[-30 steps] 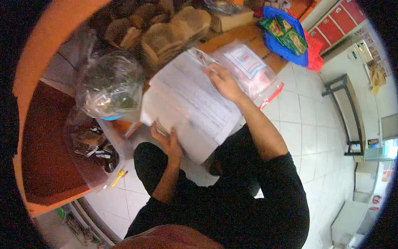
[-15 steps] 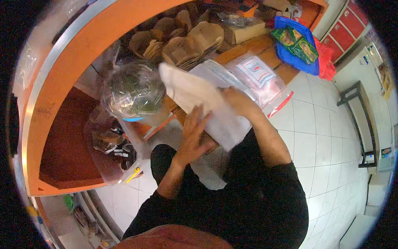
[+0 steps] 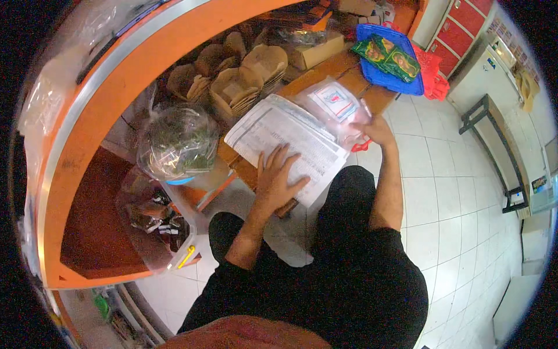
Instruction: The person records information from several plastic bags of ingredients into a logbook using a pen. The person handles bags of dark liquid, a bag of white powder, and a bag of meat, writing in the notebook after inspecting each item.
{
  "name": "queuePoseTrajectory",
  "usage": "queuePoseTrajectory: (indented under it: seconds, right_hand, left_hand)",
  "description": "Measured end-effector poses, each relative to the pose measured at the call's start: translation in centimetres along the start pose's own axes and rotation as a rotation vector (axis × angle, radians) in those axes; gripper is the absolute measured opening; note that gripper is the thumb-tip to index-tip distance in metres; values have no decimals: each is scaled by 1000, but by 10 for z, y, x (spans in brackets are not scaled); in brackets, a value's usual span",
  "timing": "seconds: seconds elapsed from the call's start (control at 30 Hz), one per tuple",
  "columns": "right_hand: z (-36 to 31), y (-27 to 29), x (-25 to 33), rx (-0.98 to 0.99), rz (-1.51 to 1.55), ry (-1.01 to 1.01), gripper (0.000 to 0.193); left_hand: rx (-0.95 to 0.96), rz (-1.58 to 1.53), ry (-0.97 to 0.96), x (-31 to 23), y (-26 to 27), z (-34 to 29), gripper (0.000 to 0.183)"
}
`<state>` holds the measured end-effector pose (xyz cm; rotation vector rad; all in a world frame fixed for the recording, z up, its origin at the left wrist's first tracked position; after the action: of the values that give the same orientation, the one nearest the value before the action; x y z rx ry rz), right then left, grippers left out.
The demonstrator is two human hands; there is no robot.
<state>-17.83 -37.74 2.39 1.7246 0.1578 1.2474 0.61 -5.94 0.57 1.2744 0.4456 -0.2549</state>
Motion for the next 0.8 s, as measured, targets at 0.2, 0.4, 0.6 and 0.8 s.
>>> queuePoseTrajectory:
  seconds: [0.2,0.4,0.6,0.8]
  right_hand:
    - [-3,8,124,-398,-222,294,30]
    - [-128,13,295,-20,-220,450,27]
    - [-118,-61,356,755,-295,934,34]
    - [-98,-78,368,468,12,1067,56]
  left_hand:
    - [-219,-115,21,2,37,-34,73]
    - [-478,-15,-29,-60,111,-76,88]
    - [212,-107,432,-66,174,-163,67]
    - [-609,-431,574,-18,158,-223,31]
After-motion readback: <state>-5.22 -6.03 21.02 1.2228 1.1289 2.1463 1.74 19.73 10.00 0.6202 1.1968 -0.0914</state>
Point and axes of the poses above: each hand's wrist, its own z-axis towards the middle knuckle, its own y-axis out of the back of the hand, x = y × z, the point moved 1 cm from there along z, towards the middle knuckle, and after that the axes turned 13 degrees about x, right-handed, at the moved point
